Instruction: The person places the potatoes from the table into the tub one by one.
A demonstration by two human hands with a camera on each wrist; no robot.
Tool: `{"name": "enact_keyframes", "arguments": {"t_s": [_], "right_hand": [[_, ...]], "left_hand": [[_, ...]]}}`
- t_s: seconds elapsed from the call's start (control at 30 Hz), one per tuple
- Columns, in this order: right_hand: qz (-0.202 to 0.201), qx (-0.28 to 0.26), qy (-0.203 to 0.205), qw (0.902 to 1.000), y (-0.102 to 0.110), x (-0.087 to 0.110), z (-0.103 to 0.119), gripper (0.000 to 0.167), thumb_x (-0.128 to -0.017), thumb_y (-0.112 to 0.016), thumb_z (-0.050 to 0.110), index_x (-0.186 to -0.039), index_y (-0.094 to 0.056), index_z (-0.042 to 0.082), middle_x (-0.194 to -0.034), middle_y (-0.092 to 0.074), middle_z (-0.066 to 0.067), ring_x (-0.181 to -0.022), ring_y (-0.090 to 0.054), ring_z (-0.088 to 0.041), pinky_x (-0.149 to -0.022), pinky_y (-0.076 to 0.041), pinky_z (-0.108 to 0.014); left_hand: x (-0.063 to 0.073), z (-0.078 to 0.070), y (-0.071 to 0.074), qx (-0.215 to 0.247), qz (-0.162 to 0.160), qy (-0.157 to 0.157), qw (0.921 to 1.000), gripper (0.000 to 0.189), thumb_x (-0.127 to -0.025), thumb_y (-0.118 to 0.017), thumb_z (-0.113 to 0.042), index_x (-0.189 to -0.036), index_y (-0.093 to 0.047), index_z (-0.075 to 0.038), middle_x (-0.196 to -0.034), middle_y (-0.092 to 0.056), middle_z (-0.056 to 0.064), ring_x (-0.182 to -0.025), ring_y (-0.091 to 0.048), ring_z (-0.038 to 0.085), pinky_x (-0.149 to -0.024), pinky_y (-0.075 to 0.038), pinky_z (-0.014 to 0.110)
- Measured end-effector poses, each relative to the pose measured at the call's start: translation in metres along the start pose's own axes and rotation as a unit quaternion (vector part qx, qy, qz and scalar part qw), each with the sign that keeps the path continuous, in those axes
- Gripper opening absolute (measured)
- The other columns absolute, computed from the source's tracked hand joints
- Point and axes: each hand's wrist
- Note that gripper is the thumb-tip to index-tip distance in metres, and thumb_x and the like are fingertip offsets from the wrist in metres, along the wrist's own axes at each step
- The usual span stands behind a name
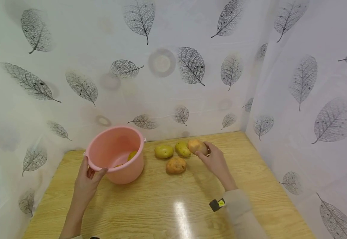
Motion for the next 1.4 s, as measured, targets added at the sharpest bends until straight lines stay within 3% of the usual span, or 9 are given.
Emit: {"name": "enact_keyframes", "arguments": {"t_s": [0.5,1.4], "right_hand": [[-0.002,-0.002,0.023,0.9997,0.031,-0.014,0.024,0.069,-0.102,-0.068,0.037,-0.151,-0.046,-0.007,-0.127,-0.064,-0.029,-0.104,-0.068,-0.039,-0.082,-0.063,-0.050],[-0.014,0.003,0.038,0.9992,0.043,-0.021,0.031,0.068,-0.101,-0.068,0.038,-0.151,-0.047,-0.003,-0.129,-0.064,-0.025,-0.105,-0.067,-0.036,-0.079,-0.061,-0.045]], "left_hand": [[-0.001,0.002,-0.001,-0.003,0.003,0.001,1.0000,0.103,-0.098,-0.074,-0.021,-0.167,0.002,-0.024,-0.172,-0.004,0.005,-0.154,-0.022,0.031,-0.115,-0.029,0.012],[0.000,-0.001,-0.001,0.014,-0.001,0.000,0.9999,0.100,-0.099,-0.073,-0.017,-0.167,-0.001,-0.022,-0.172,-0.005,0.005,-0.154,-0.022,0.030,-0.115,-0.030,0.012]]}}
Point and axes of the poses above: each hand's wrist, its own x-axis away from the middle knuckle, its own y-axis out of the back of the hand, z = x × y
